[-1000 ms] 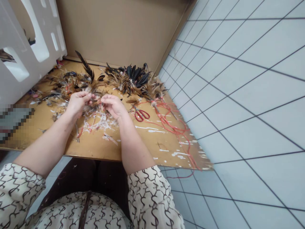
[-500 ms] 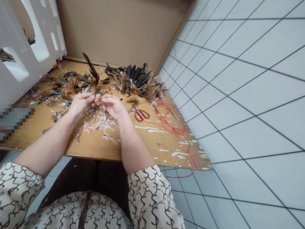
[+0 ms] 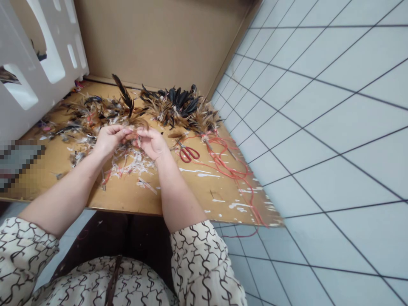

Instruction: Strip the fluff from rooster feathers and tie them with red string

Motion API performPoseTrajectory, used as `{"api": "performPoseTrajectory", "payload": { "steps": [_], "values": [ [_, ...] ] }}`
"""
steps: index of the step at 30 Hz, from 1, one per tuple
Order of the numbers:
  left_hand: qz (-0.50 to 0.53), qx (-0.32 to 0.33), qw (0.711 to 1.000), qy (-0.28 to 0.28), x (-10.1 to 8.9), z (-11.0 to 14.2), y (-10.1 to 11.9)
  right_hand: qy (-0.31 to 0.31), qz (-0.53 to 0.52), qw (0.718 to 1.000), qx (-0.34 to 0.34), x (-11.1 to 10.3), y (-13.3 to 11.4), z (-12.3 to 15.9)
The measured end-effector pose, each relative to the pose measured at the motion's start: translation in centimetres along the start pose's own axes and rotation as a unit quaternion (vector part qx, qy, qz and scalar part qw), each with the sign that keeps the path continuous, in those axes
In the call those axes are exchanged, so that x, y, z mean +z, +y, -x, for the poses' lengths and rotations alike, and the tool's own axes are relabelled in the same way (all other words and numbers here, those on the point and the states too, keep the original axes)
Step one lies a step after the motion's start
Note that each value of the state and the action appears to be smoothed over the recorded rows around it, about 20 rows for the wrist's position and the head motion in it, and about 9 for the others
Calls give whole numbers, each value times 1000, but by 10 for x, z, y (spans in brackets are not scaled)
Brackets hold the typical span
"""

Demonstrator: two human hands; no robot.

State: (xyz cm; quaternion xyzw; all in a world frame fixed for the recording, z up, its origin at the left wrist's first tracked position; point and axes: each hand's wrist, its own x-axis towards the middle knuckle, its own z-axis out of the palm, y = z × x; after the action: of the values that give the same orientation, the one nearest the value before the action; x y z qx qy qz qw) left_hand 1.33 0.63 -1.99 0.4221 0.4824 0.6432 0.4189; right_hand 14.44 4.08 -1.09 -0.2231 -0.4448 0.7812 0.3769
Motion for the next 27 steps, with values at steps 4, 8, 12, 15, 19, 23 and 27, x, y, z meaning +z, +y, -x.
{"api": "performPoseTrajectory", "payload": {
  "steps": [4, 8, 12, 15, 19, 23, 27],
  "values": [
    [-16, -31, 998, 49, -4, -3, 0, 14, -30, 999, -24, 1, -6, 2],
    [31, -83, 989, 115, -6, -5, 5, 81, -37, 991, -100, -2, -10, 0],
    [53, -100, 989, 94, -4, -3, 8, 143, 16, 982, -123, -1, -5, -5],
    [44, -113, 990, 66, 1, 0, 6, 165, 27, 979, -114, 3, 3, -8],
    [40, -122, 991, 47, 5, 3, 5, 166, 36, 981, -94, 8, 10, -10],
    [40, -118, 992, 24, 7, 4, 3, 174, 35, 982, -70, 13, 14, -11],
    [32, -105, 994, 11, 8, 5, 1, 182, 38, 980, -67, 16, 17, -12]
  ]
}}
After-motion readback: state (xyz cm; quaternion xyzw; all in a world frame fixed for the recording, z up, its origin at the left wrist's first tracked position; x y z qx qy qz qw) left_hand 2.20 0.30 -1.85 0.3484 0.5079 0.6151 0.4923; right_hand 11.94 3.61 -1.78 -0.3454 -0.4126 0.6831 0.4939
